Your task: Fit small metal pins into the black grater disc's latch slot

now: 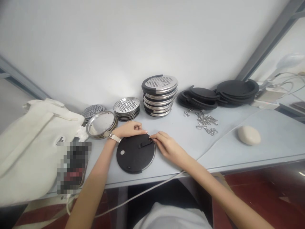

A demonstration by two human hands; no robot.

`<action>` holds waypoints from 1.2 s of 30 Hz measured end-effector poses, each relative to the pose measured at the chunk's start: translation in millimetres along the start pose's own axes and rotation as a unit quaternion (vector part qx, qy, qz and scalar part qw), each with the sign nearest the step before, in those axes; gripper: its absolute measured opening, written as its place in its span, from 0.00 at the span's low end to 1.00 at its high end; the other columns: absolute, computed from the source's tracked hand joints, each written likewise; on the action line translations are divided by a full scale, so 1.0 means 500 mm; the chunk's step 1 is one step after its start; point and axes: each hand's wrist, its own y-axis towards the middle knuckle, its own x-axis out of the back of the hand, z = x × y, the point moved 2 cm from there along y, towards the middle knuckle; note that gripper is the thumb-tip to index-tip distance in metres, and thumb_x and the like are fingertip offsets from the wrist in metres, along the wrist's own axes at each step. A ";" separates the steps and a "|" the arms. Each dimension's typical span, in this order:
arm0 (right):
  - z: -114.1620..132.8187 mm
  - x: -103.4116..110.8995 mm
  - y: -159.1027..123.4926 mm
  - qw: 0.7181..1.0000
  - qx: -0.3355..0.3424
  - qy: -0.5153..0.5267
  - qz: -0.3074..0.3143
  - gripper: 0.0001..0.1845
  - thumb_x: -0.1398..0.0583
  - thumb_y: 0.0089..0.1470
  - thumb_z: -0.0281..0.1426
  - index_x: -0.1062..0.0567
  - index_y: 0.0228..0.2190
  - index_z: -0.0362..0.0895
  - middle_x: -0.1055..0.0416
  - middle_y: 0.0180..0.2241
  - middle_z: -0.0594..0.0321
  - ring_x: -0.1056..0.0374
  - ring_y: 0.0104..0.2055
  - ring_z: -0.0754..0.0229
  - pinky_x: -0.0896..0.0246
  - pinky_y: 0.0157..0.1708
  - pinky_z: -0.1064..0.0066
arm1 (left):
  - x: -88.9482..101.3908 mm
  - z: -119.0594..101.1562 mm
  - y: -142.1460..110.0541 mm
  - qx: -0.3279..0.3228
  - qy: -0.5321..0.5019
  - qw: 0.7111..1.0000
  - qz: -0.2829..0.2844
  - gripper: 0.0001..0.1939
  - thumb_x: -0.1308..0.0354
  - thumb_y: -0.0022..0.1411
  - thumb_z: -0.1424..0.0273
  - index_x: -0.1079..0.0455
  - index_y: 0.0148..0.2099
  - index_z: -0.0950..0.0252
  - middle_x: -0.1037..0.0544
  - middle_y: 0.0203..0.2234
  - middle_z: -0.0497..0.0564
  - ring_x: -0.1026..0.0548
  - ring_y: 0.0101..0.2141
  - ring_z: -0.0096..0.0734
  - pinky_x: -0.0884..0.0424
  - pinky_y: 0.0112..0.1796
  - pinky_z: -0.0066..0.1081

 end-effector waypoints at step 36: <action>-0.008 -0.020 -0.002 1.000 -0.008 0.019 0.004 0.17 0.50 0.64 0.27 0.30 0.51 0.42 0.33 0.37 0.54 0.32 0.38 0.54 0.35 0.42 0.62 | -0.003 -0.001 -0.009 0.050 0.036 0.996 0.065 0.17 0.44 0.67 0.62 0.32 0.52 0.68 0.27 0.46 0.53 0.26 0.43 0.36 0.27 0.42 0.40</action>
